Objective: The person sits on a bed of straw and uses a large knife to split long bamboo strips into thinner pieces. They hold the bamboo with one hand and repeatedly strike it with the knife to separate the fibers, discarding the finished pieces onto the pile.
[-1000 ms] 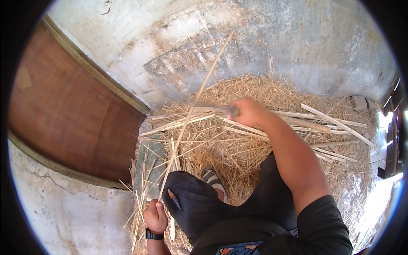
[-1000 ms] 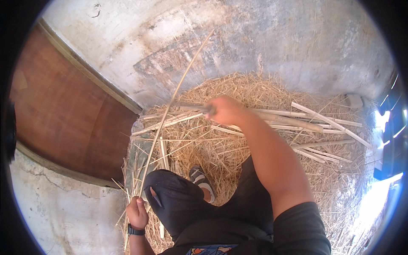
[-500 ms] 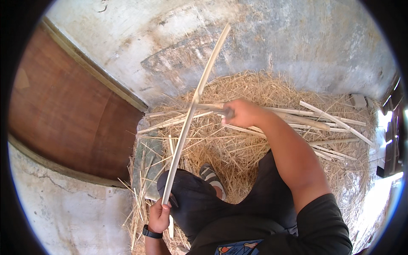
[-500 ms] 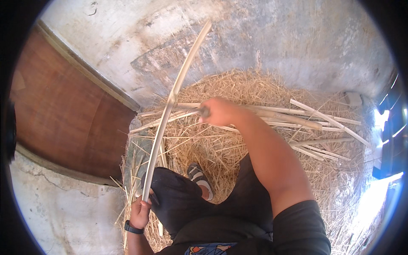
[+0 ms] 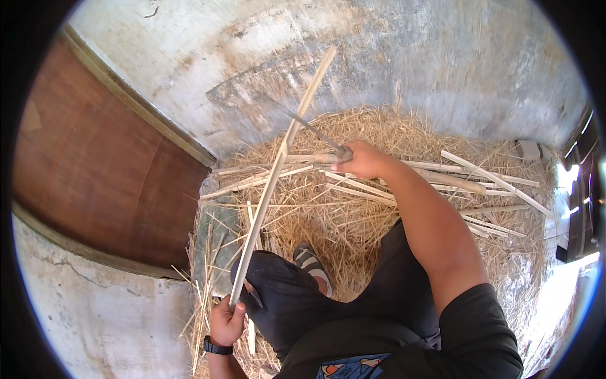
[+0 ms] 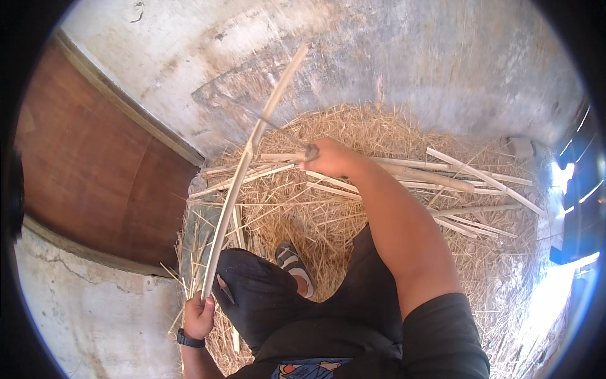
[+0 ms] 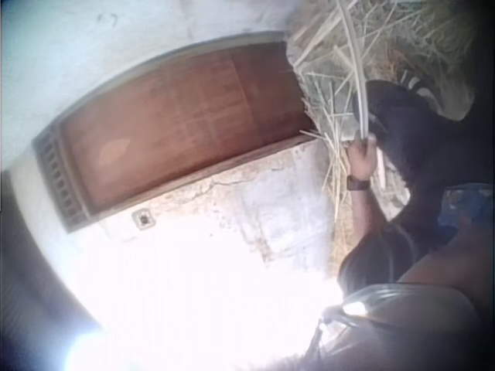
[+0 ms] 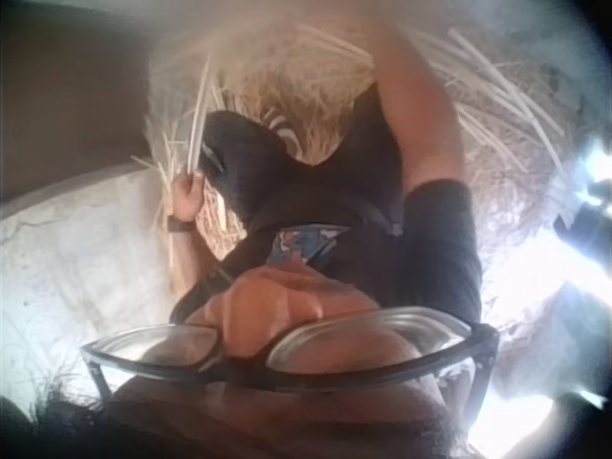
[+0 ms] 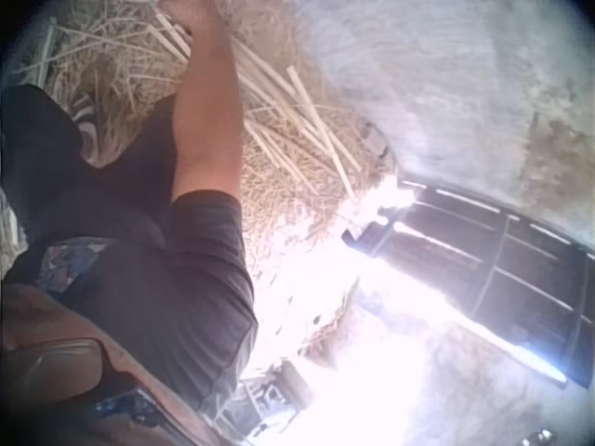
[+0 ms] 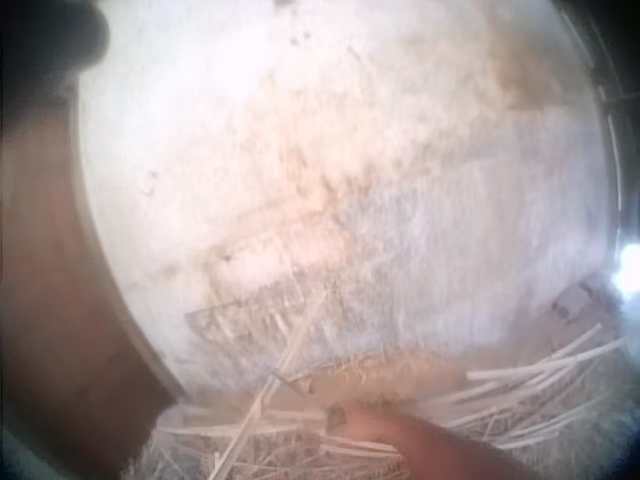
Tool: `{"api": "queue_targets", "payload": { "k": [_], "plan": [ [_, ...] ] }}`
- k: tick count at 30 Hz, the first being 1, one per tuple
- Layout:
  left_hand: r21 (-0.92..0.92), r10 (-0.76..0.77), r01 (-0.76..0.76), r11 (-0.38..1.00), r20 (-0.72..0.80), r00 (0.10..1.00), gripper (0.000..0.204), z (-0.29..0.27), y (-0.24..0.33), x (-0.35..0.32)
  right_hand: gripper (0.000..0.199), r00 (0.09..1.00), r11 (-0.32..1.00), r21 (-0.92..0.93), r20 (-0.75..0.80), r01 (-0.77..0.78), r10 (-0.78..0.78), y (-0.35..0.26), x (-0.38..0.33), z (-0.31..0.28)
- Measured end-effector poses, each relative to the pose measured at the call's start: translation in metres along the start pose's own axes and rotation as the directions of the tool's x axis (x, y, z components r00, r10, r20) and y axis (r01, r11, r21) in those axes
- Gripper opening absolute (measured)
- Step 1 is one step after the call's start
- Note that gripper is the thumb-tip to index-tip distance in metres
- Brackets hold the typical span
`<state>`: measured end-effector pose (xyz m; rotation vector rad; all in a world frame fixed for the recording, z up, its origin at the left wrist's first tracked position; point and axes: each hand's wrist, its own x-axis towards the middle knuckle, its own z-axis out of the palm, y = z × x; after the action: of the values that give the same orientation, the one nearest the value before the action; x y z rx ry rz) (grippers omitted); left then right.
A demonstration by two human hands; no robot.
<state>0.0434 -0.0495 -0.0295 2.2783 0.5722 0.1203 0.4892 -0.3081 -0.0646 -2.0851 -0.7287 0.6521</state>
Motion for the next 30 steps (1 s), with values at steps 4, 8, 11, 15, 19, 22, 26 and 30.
{"api": "queue_targets", "payload": {
  "k": [4, 8, 11, 15, 19, 22, 26, 30],
  "plan": [
    [-0.052, -0.033, 0.033, 0.998, 0.003, 0.999, 0.053, 0.011, -0.009, 0.001, 0.039, 0.944, 0.941, -0.157, -0.089, 0.300, -0.316, -0.005, -0.012, 0.029],
    [-0.222, -0.119, 0.136, 0.965, 0.092, 0.989, 0.050, 0.024, -0.025, 0.001, 0.033, 0.864, 0.783, -0.366, 0.230, 0.504, -0.448, -0.050, -0.032, 0.050],
    [-0.218, -0.048, 0.087, 0.972, 0.175, 0.983, 0.048, 0.014, -0.009, -0.001, 0.031, 0.894, 0.830, -0.333, 0.173, 0.448, -0.413, -0.038, -0.025, 0.036],
    [-0.290, -0.180, 0.242, 0.926, 0.223, 0.958, 0.049, -0.002, -0.013, -0.004, 0.026, 0.944, 0.908, -0.287, -0.031, 0.305, -0.328, -0.013, -0.013, 0.016],
    [-0.468, -0.293, 0.401, 0.787, 0.288, 0.912, 0.053, 0.008, -0.022, -0.008, 0.028, 0.885, 0.759, -0.489, 0.056, 0.429, -0.463, -0.037, -0.024, 0.054],
    [-0.405, -0.194, 0.290, 0.867, 0.262, 0.945, 0.053, 0.017, -0.017, -0.008, 0.033, 0.860, 0.672, -0.563, 0.155, 0.481, -0.486, -0.061, -0.033, 0.056],
    [-0.292, -0.132, 0.177, 0.940, 0.167, 0.977, 0.054, 0.020, -0.015, -0.004, 0.027, 0.970, 0.957, -0.221, -0.111, 0.187, -0.215, -0.013, -0.005, 0.029],
    [-0.330, -0.192, 0.221, 0.918, 0.118, 0.974, 0.053, 0.017, -0.035, -0.009, 0.026, 0.935, 0.861, -0.413, -0.058, 0.297, -0.350, -0.024, -0.011, 0.041]
  ]
}}
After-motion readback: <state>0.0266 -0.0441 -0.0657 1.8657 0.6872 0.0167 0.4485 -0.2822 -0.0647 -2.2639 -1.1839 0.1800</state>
